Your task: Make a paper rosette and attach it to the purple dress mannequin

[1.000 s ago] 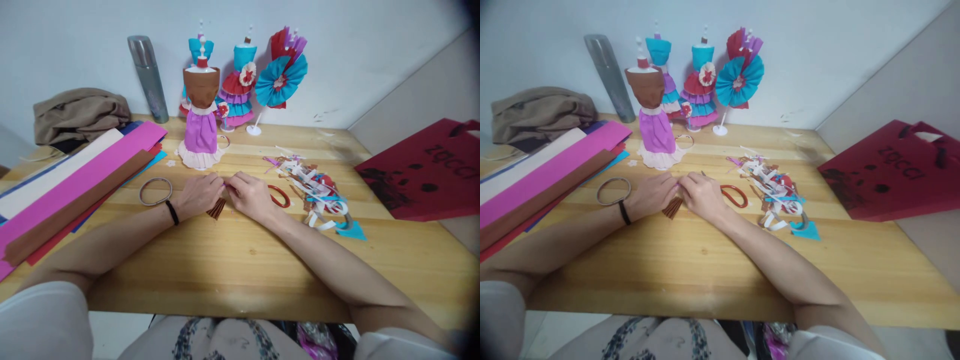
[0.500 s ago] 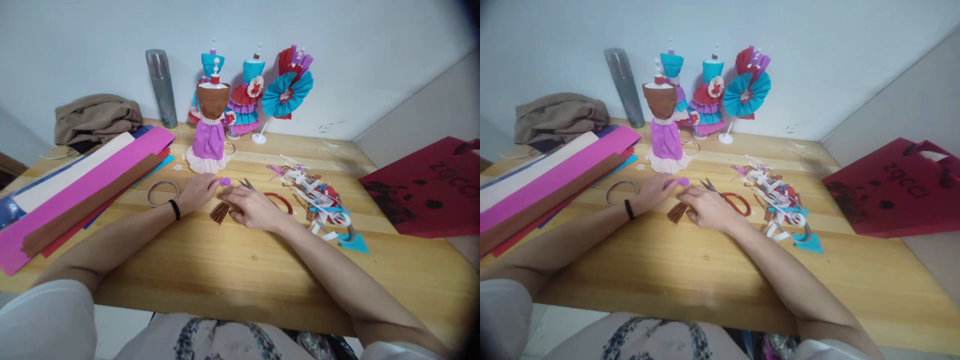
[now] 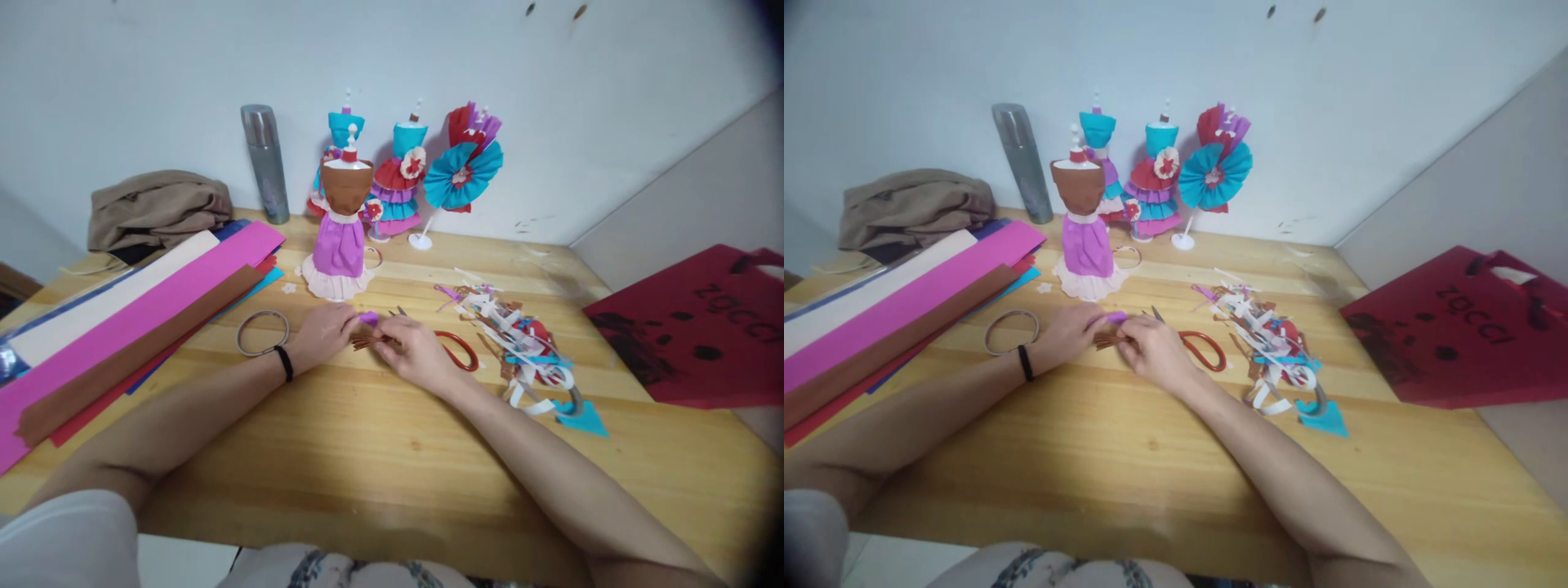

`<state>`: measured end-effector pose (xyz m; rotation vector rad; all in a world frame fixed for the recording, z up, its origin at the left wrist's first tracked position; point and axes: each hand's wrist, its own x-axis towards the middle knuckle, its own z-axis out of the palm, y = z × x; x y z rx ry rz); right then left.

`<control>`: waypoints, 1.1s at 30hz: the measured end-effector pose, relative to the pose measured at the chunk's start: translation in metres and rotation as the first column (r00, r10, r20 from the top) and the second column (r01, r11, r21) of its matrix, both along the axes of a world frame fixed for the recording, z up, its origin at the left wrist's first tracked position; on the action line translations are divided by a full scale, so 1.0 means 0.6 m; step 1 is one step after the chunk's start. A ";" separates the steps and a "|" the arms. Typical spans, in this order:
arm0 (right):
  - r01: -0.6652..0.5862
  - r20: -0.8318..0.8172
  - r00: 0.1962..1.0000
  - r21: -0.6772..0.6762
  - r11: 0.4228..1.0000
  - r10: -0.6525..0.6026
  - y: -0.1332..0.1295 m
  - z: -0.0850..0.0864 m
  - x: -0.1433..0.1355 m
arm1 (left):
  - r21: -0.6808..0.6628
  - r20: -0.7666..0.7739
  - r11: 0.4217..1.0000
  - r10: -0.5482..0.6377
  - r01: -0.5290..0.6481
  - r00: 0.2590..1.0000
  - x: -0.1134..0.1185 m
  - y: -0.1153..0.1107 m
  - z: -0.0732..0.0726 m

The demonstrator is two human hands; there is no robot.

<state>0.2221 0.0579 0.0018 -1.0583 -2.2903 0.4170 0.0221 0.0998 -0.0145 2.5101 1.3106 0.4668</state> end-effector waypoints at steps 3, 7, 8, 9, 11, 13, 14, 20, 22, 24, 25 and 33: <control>0.036 -0.028 0.999 0.013 0.999 -0.036 0.003 -0.001 0.003 | 0.000 0.001 1.000 -0.002 0.002 1.000 -0.001 0.001 0.000; 0.124 -0.050 0.991 0.035 0.992 -0.122 0.005 0.002 0.009 | 0.061 -0.029 0.998 -0.009 0.011 1.000 -0.002 0.001 -0.001; 0.136 -0.057 0.989 0.049 0.989 -0.133 0.005 0.003 0.010 | 0.076 -0.048 0.997 -0.016 0.019 0.999 -0.002 0.001 -0.002; 0.142 -0.067 0.988 0.058 0.988 -0.138 0.004 0.005 0.011 | 0.090 -0.069 0.995 -0.025 0.031 0.997 -0.002 0.000 -0.002; 0.154 -0.095 0.984 0.037 0.987 -0.150 0.003 0.008 0.013 | 0.119 -0.118 0.991 -0.041 0.055 0.992 -0.001 -0.002 -0.002; 0.182 -0.134 0.974 -0.021 0.983 -0.183 0.003 0.009 0.013 | 0.138 -0.163 0.986 -0.067 0.090 0.984 0.000 -0.005 -0.001; 0.198 -0.152 0.967 -0.050 0.979 -0.204 0.003 0.010 0.013 | 0.145 -0.179 0.984 -0.079 0.106 0.981 0.001 -0.007 0.000; 0.144 -0.288 0.943 -0.092 0.985 -0.165 0.011 0.006 0.015 | 0.154 -0.186 0.982 -0.080 0.109 0.979 0.004 -0.016 0.016; 0.100 -0.286 0.951 -0.085 0.991 -0.121 0.011 0.003 0.015 | 0.154 -0.169 0.982 -0.083 0.109 0.982 0.004 -0.018 0.021; 0.045 -0.232 0.971 -0.066 0.997 -0.059 0.010 -0.002 0.013 | 0.144 -0.152 0.984 -0.086 0.108 0.985 0.004 -0.020 0.022; 0.018 -0.200 0.979 -0.053 0.998 -0.028 0.009 -0.005 0.012 | 0.139 -0.138 0.984 -0.093 0.113 0.986 0.004 -0.020 0.022; -0.084 -0.097 0.991 0.033 0.996 0.087 0.011 -0.017 0.008 | 0.140 -0.093 0.972 -0.176 0.188 0.980 0.008 -0.023 0.012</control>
